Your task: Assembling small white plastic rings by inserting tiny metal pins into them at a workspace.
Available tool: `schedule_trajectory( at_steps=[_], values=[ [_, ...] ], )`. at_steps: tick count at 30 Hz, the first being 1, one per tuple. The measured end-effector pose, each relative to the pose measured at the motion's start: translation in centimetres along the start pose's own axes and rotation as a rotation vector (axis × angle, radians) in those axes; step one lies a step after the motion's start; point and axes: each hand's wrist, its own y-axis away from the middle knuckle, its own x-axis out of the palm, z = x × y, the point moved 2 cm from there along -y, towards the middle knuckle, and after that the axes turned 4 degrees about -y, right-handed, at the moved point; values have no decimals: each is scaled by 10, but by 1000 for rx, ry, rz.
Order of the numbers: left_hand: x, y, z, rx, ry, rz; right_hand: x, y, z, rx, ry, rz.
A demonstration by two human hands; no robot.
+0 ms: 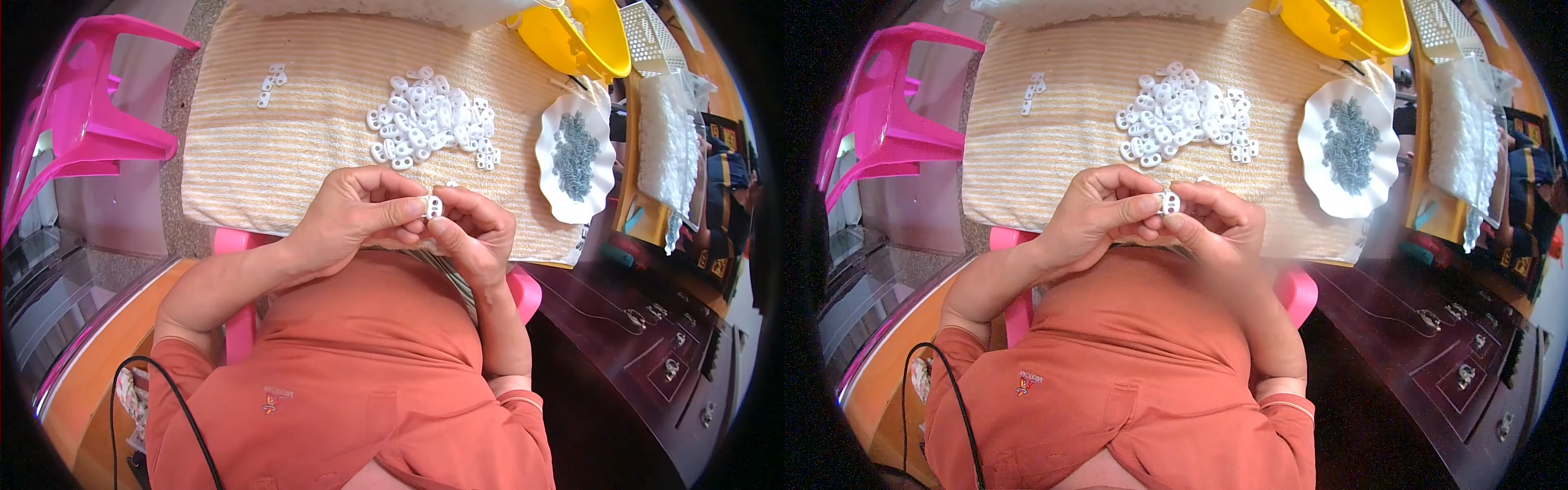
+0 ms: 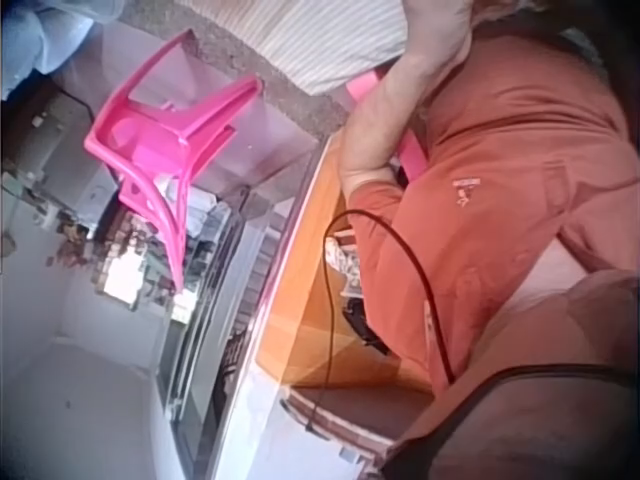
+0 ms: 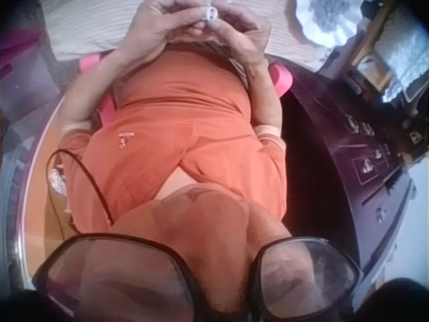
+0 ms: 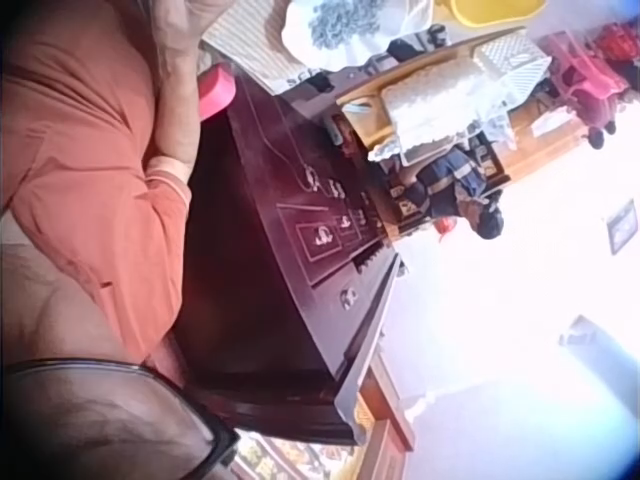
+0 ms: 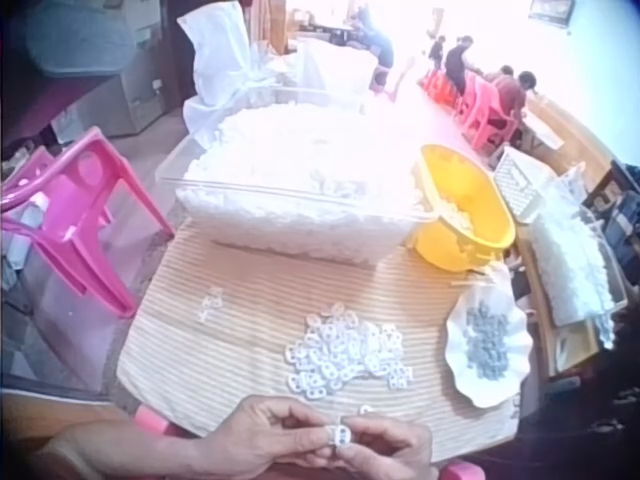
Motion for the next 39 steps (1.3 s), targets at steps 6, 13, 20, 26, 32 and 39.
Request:
schedule_trajectory(
  at_steps=[6,13,20,26,32,39],
  values=[
    [0,0,0,-10,12,-4,-2,-1,-2,-16,-26,49],
    [-2,-1,2,-6,35,25,-5,-1,-4,-29,27,54],
    [-2,-1,4,5,51,40,-5,-2,-3,-59,105,61],
    [0,-4,6,8,78,59,-6,-5,-3,-90,101,77],
    [0,-2,6,44,114,130,-5,-3,-4,-105,210,43],
    [0,-2,13,95,140,117,0,-3,-3,-198,362,70]
  ],
)
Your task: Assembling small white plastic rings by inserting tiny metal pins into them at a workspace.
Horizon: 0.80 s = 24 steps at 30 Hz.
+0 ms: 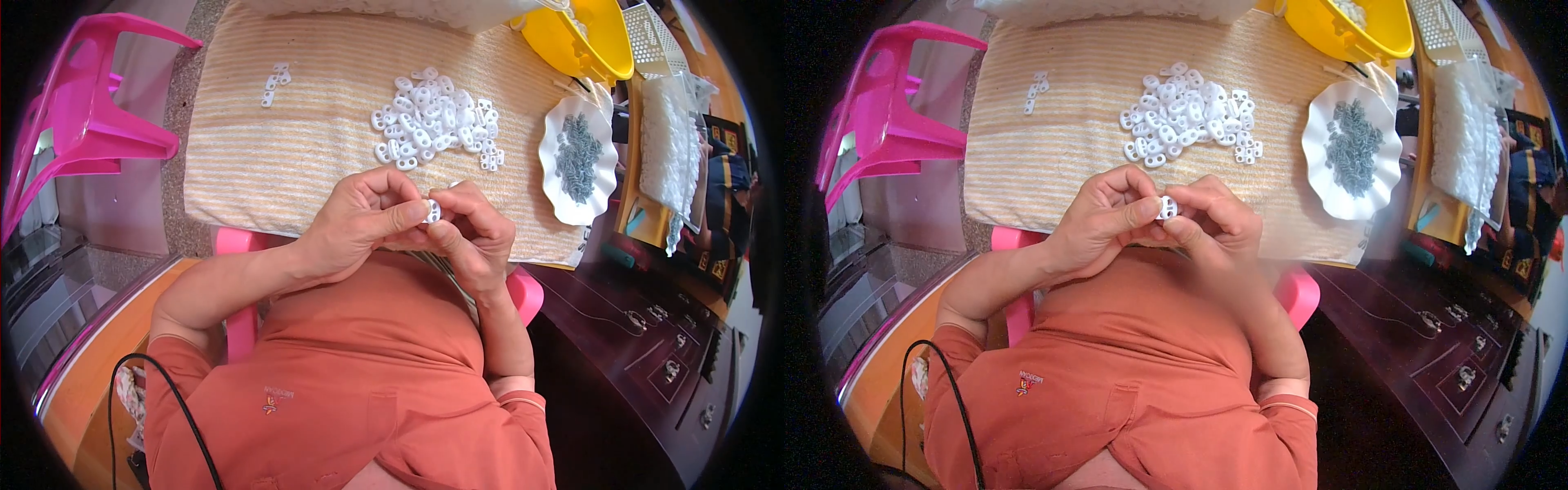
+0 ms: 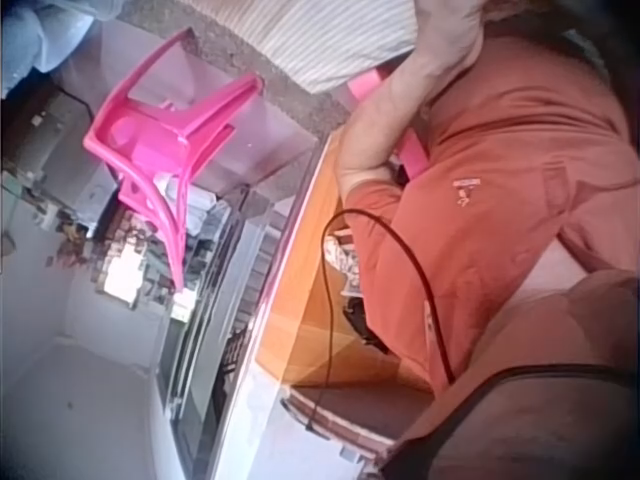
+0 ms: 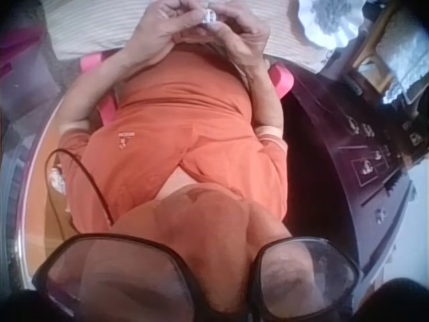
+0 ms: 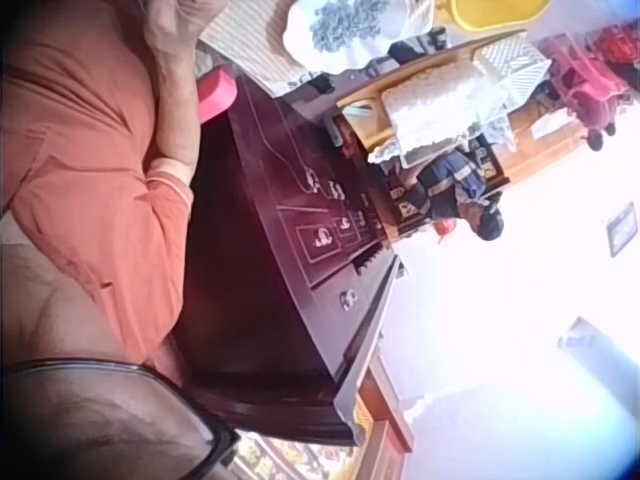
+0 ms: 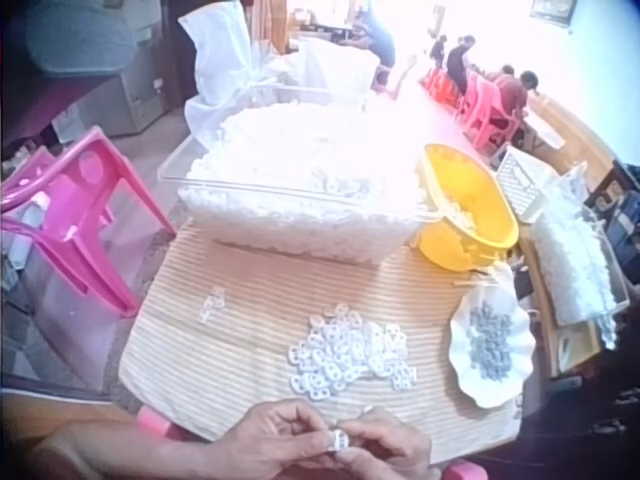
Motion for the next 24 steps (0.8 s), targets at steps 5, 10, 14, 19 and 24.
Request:
schedule_trajectory(
  at_steps=[5,10,14,19,24],
  values=[
    [2,1,0,30,10,-7,3,0,1,-52,29,-11],
    [3,2,1,68,-27,-25,5,2,1,-78,74,-33],
    [5,3,-1,75,-57,-17,8,1,4,-110,102,-22],
    [7,-1,-3,101,-71,-9,8,1,2,-83,51,-63],
    [3,-1,-2,71,-82,-21,7,2,4,-3,-58,-50]
  ],
)
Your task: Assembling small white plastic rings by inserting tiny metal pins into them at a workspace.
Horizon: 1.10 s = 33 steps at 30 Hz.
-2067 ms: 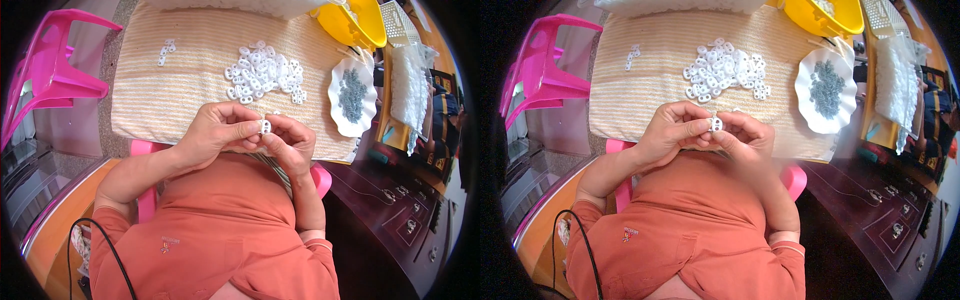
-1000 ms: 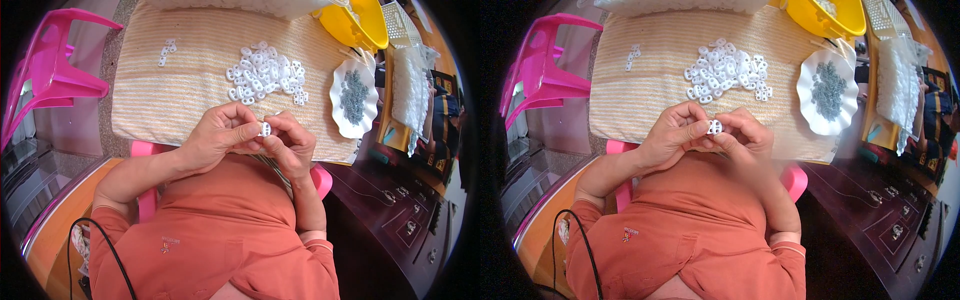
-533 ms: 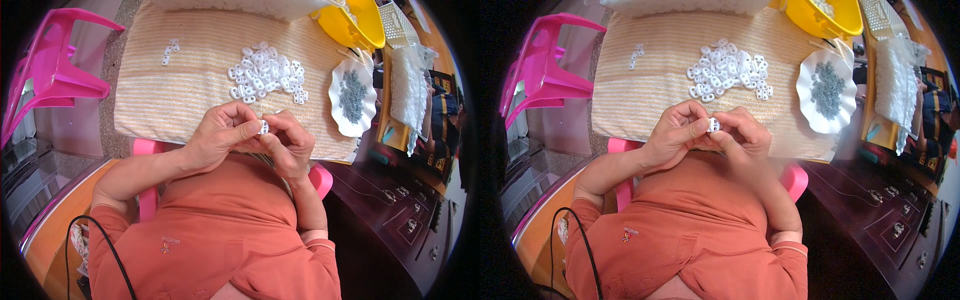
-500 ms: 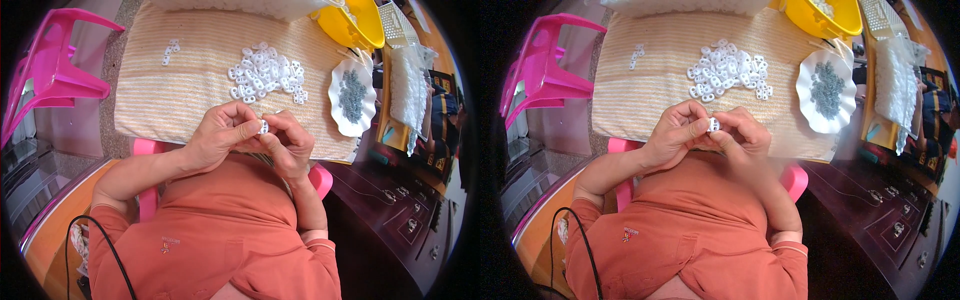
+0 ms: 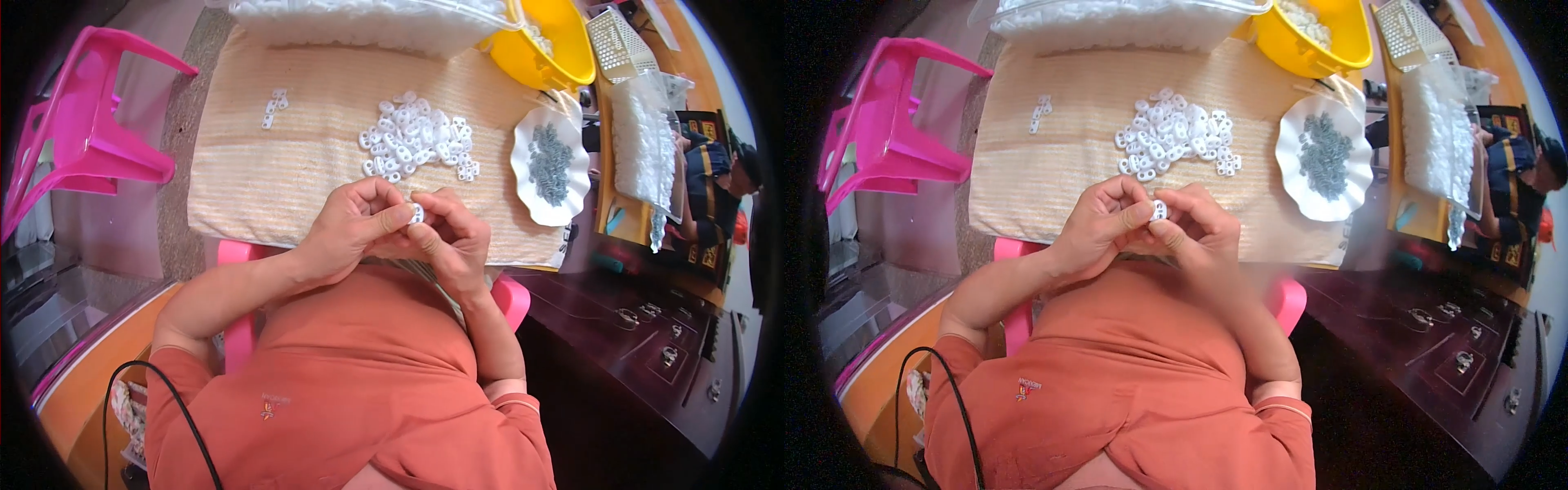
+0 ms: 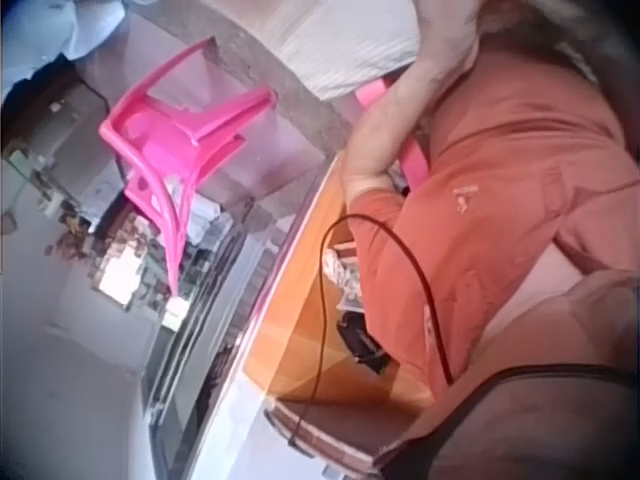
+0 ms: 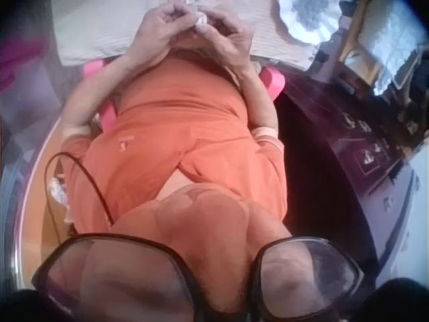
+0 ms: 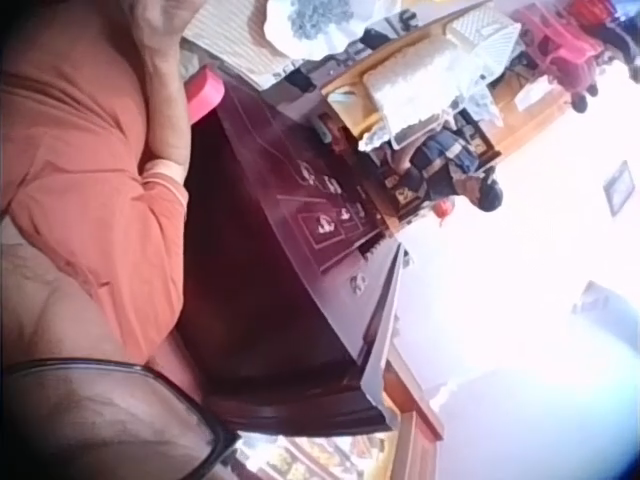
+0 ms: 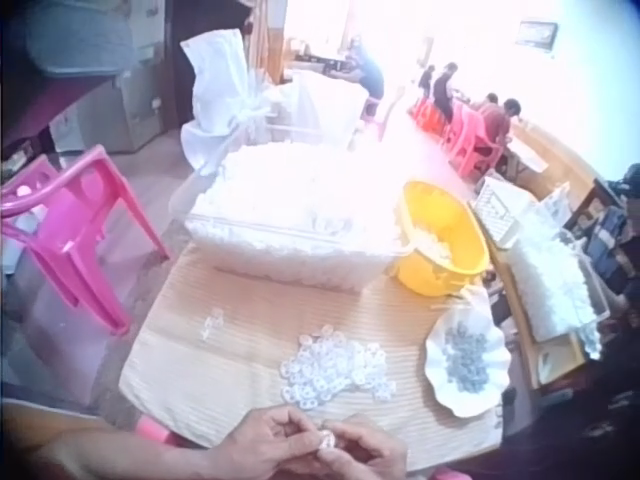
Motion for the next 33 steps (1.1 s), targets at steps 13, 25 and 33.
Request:
schedule_trajectory(
  at_steps=[13,25,33],
  values=[
    [3,5,-3,-80,56,98,-3,3,7,-110,157,47],
    [6,10,-12,-116,12,99,-25,-5,27,-174,485,-34],
    [5,12,-15,-85,-73,88,-66,-48,90,-476,723,-357]
  ],
)
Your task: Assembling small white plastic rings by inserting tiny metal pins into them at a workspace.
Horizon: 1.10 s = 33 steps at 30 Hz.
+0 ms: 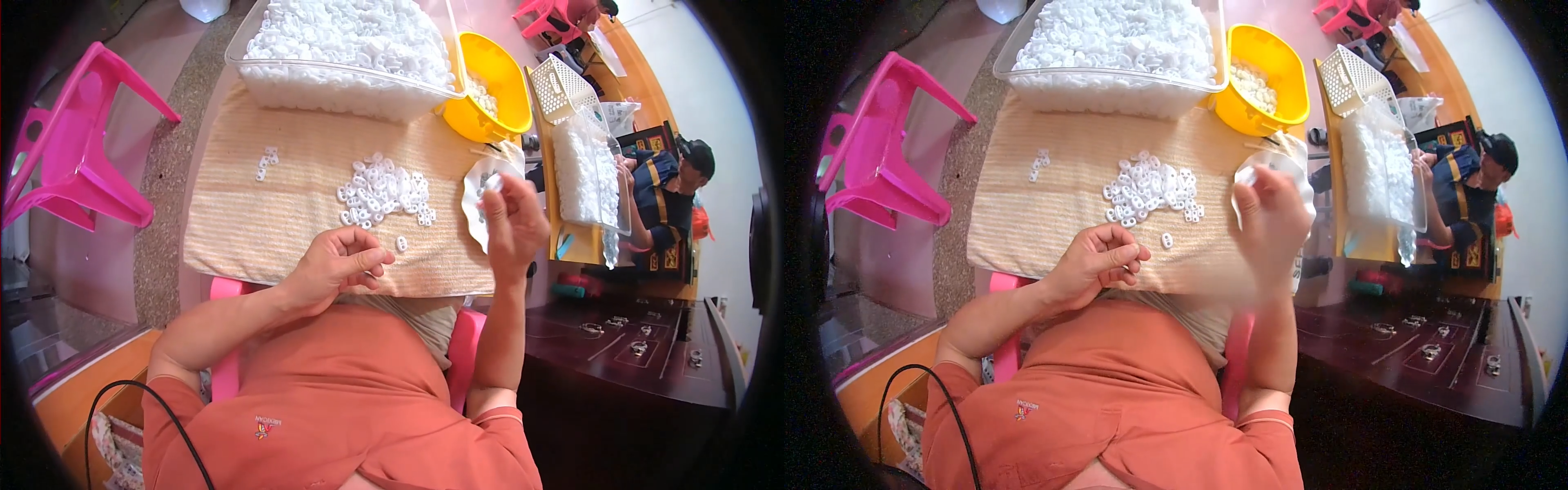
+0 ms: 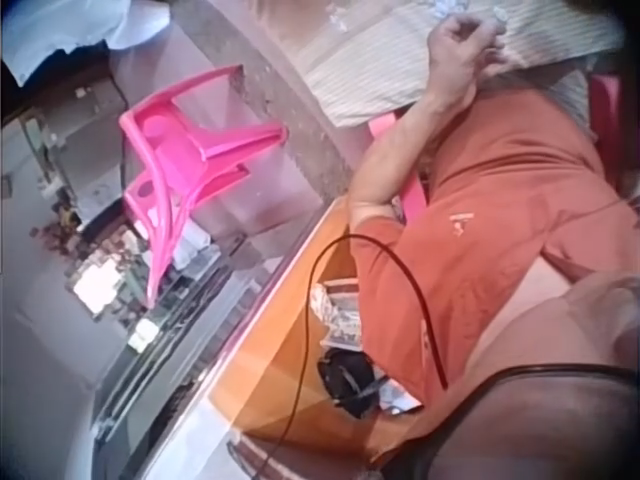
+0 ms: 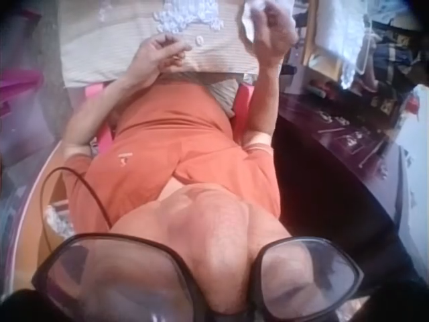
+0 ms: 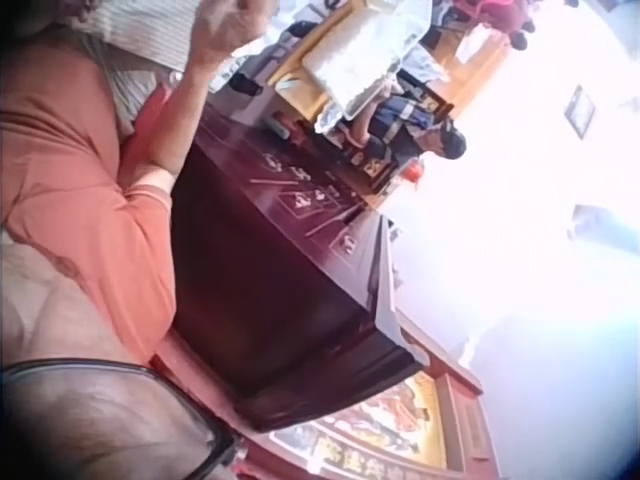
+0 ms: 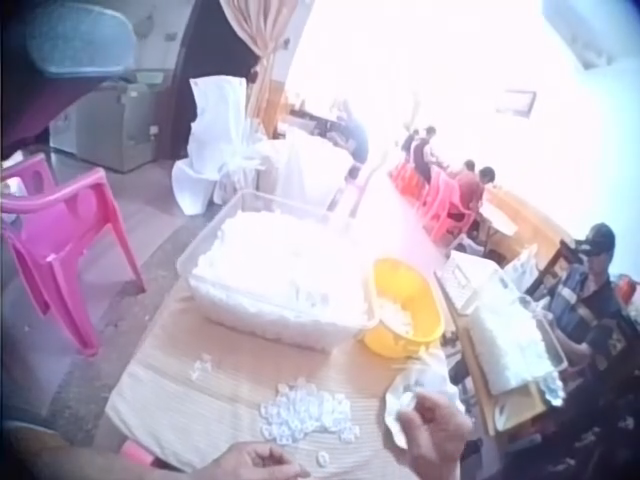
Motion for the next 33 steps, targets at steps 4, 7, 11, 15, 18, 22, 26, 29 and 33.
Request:
schedule_trajectory(
  at_steps=[4,7,11,15,18,22,26,29,33],
  values=[
    [2,0,2,48,-51,-33,-13,-40,-1,-80,85,-149],
    [-2,-1,3,27,-78,-65,-12,-82,-11,-70,173,-155],
    [-3,-3,3,17,-180,-130,-13,-104,-35,-56,537,-12],
    [-7,-5,0,127,-215,-132,16,-60,-38,-5,154,218],
    [-8,-6,1,157,-224,-121,41,-24,-28,20,112,377],
    [-10,-7,2,188,-253,-130,53,-2,-17,119,172,540],
    [-6,-5,-1,181,-266,-161,57,11,-21,8,351,602],
    [-8,-6,2,204,-266,-141,61,16,-22,-30,433,602],
    [-9,-6,4,211,-260,-144,63,21,-27,-61,391,555]
  ],
)
